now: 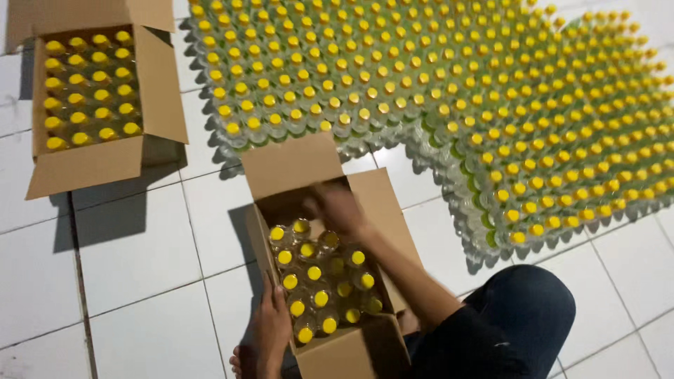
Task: The person sits on a tiled floor and packs small plastic bottles with yellow caps into cardboard boxes. They pick up bottles from a large floor pile and place them into the boxes, filling one box before moving to another.
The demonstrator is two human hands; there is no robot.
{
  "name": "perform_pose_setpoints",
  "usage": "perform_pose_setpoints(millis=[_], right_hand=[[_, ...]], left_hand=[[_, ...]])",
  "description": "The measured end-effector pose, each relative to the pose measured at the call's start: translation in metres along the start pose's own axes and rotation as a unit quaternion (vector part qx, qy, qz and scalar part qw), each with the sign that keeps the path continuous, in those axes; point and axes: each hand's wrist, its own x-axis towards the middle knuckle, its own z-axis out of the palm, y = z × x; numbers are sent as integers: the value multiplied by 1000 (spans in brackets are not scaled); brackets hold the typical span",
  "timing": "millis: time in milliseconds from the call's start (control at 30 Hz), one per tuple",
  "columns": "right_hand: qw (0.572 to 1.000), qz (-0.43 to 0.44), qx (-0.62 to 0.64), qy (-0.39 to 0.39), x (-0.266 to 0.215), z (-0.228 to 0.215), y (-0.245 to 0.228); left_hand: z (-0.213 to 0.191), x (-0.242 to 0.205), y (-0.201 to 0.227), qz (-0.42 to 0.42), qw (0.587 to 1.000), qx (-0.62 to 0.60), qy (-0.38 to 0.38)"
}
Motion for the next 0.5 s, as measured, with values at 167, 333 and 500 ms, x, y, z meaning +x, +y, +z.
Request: perform_pose_setpoints(millis=[167, 333, 500], right_hand=[[979, 189, -73, 11, 41, -91, 148], [926, 375, -25, 30, 53, -182, 221], [923, 368, -106, -19, 46, -146, 330]], left_hand=[[-3, -11, 14, -7, 999, 42, 9], [22, 10, 1, -106, 988, 85, 70], [39, 14, -17, -61, 981, 69, 173]])
